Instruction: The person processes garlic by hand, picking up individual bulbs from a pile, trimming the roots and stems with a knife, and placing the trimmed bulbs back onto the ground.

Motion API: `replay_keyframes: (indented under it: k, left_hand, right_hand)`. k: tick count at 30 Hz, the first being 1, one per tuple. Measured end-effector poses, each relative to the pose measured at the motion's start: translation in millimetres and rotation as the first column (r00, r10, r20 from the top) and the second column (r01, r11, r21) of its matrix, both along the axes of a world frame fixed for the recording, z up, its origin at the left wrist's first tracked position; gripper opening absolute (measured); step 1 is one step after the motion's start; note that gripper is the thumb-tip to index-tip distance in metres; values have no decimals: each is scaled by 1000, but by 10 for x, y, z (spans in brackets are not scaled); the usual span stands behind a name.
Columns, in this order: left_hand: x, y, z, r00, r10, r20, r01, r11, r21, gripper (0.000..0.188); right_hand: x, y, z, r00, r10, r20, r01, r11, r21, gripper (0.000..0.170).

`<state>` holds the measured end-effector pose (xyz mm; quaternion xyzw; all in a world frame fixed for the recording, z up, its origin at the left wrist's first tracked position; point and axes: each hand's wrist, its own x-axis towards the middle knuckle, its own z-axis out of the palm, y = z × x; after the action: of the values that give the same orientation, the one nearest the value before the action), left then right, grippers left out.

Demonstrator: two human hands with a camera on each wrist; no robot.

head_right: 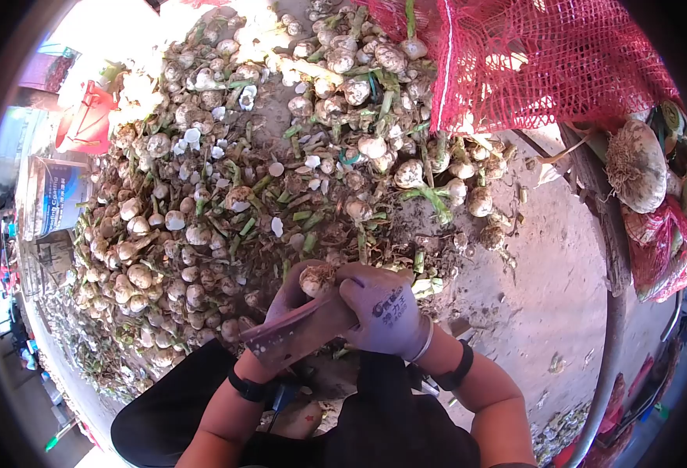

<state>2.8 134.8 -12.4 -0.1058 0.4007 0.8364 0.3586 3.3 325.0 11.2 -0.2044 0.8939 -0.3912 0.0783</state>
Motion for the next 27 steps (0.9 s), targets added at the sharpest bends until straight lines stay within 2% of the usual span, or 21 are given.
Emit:
replay_keyframes:
  k: [1, 3, 7, 9, 10, 11, 12, 13, 15, 16, 17, 18, 19, 20, 21, 22, 23, 24, 25, 26, 27]
  left_hand:
    - [12, -19, -24, 1000, -4, 3, 4, 1000, 0, 64]
    - [31, -70, -94, 997, -31, -77, 37, 996, 79, 62]
    - [55, -41, -49, 999, -25, -34, 25, 1000, 1, 58]
    - [96, -57, -60, 998, -57, -11, 57, 998, -31, 54]
    - [163, -123, -323, 998, -59, -8, 59, 998, -32, 54]
    - [265, -234, -796, 980, -194, 54, 196, 980, -32, 57]
    - [321, -301, -1038, 939, -325, 115, 330, 944, -25, 60]
    - [307, -284, -892, 939, -325, 117, 330, 944, -26, 60]
    - [126, -158, -341, 998, -46, -32, 42, 991, -127, 61]
    - [99, -123, -180, 998, 17, 67, -8, 991, -136, 58]
    - [98, -170, -147, 997, 15, 78, -4, 990, -141, 58]
    - [72, -266, -121, 988, -115, -102, 95, 979, -182, 56]
    - [50, -335, -72, 929, -243, -277, 178, 954, -240, 54]
    - [-15, -312, 145, 972, -183, -151, 140, 955, -260, 47]
    - [-76, -340, 92, 972, -172, -158, 125, 954, -272, 47]
    - [-144, -362, -16, 818, -316, -481, -53, 791, -609, 43]
    - [-244, -360, -82, 532, -542, -650, -356, 554, -753, 39]
    - [-243, -329, -98, 612, -505, -608, -447, 414, -793, 35]
    - [-246, -287, -109, 610, -503, -612, -447, 419, -790, 35]
    - [-210, -250, -107, 834, -104, -541, -387, 589, -709, 33]
    - [-177, -213, -92, 919, 271, -287, -391, 723, -569, 32]
  right_hand:
    - [-1, 0, 8, 1000, -4, 3, 4, 1000, 0, 41]
    - [-33, 3, 30, 985, -146, -88, 146, 989, -12, 33]
    - [10, -46, 22, 987, -109, -117, 111, 994, 10, 31]
    - [39, -61, 60, 996, -52, 67, 48, 997, 58, 36]
    - [32, -41, -4, 996, -54, 70, 50, 997, 57, 36]
    - [11, 8, -139, 993, -62, 96, 56, 996, 64, 33]
    - [19, 38, -273, 990, -72, 120, 64, 995, 71, 31]
    - [65, 44, -415, 990, -72, 122, 63, 996, 69, 31]
    - [40, 56, -660, 969, -136, 205, 118, 988, 98, 23]
    - [34, 53, -662, 967, -144, 211, 126, 987, 96, 20]
    - [52, 113, -785, 964, -145, 223, 127, 988, 92, 20]
    - [55, 231, -1010, 893, -313, 324, 249, 942, 224, 21]
    - [66, 330, -1132, 790, -471, 392, 339, 868, 362, 22]
    - [105, 379, -1076, 796, -499, 343, 397, 857, 328, 25]
    - [138, 399, -1017, 807, -497, 318, 446, 867, 224, 24]
    - [177, 336, -892, 780, -485, 395, 457, 873, 169, 25]
    - [132, 254, -759, 755, -473, 455, 478, 871, 112, 26]
    - [73, 146, -594, 758, -480, 442, 486, 867, 108, 26]
    - [54, 8, -415, 648, -356, 673, 508, 861, -34, 28]
    - [72, -112, -324, 502, -172, 848, 551, 819, -161, 30]
    - [100, -205, -313, 494, -175, 851, 555, 817, -154, 30]
